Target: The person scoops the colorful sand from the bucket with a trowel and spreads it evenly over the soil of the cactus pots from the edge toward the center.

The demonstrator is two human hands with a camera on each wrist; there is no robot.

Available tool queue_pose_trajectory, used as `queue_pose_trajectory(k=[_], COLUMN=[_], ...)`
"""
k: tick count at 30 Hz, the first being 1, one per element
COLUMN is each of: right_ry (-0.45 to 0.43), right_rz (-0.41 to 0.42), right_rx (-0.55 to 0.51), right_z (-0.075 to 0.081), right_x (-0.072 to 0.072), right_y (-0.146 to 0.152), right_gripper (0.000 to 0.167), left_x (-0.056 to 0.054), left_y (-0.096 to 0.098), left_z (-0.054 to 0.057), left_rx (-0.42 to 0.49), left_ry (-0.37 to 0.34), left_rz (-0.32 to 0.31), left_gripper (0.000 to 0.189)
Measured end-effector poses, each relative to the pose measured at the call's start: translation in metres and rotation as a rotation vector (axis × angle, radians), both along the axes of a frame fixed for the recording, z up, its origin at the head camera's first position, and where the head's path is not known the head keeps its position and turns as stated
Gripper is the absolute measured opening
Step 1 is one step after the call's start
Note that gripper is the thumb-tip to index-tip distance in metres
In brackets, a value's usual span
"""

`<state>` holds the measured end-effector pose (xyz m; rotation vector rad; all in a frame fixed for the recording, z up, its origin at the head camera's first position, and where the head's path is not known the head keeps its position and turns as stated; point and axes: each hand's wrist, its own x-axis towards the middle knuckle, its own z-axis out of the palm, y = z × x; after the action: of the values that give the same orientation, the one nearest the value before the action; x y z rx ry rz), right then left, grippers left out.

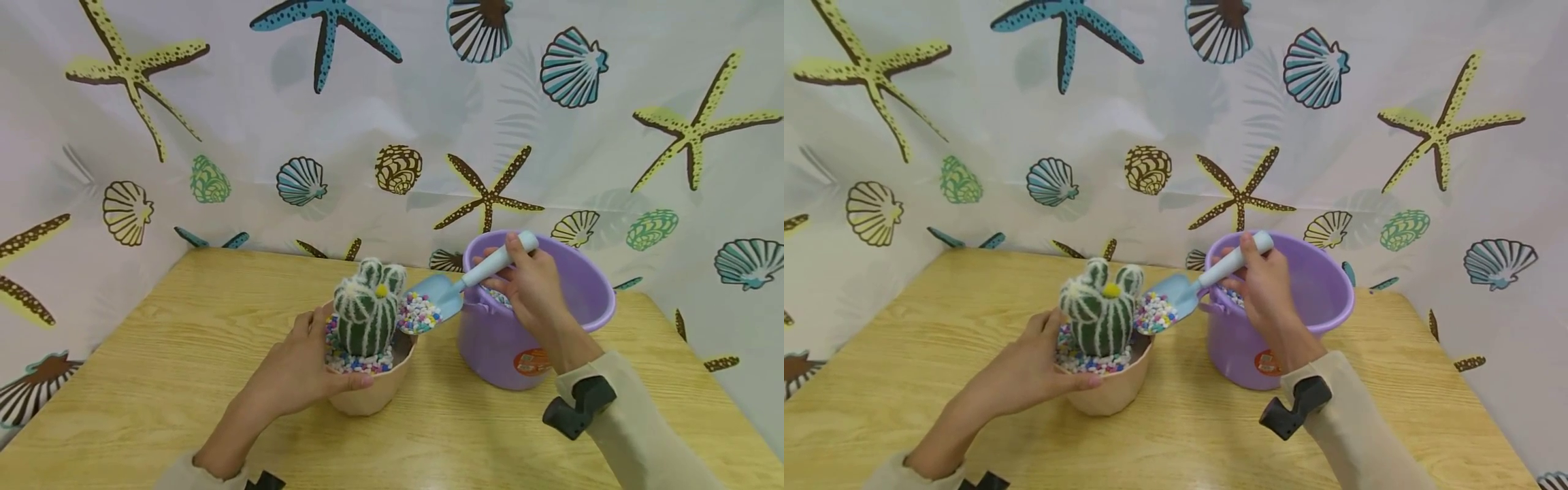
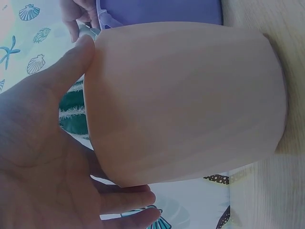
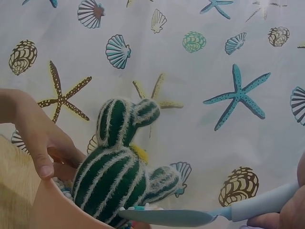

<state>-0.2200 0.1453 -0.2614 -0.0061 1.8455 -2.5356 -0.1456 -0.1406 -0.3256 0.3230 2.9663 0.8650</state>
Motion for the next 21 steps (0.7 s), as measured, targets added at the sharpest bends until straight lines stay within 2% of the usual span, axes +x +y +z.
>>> queue_pose_trajectory(k=[6,14,18,21], right_ry=[0.035,0.129,0.162,0.179], right_rz=[0.011,0.009,0.003,0.001], right_rx=[0.052,0.164,0.18,0.173], right_z=[0.001,0.003,0.007,0.01], right_x=[0.003,0.005,0.005,0.005], right_y=[-0.004,-0.01,-0.012,-0.012], right_gripper=[0.024,0.029,0.034,0.031], left_x=[0.0,-0.001,0.0,0.0], left_y=[0.0,0.001,0.001,0.001], left_z=[0.0,0.001,0.002,0.003], left_rx=[0.004,0.008,0.009,0.013], left_ry=[-0.007,-0.027,-0.023,-0.026], left_rz=[0.0,0.002,0.002,0.004], left_gripper=[0.119,0.118,0.118,0.118])
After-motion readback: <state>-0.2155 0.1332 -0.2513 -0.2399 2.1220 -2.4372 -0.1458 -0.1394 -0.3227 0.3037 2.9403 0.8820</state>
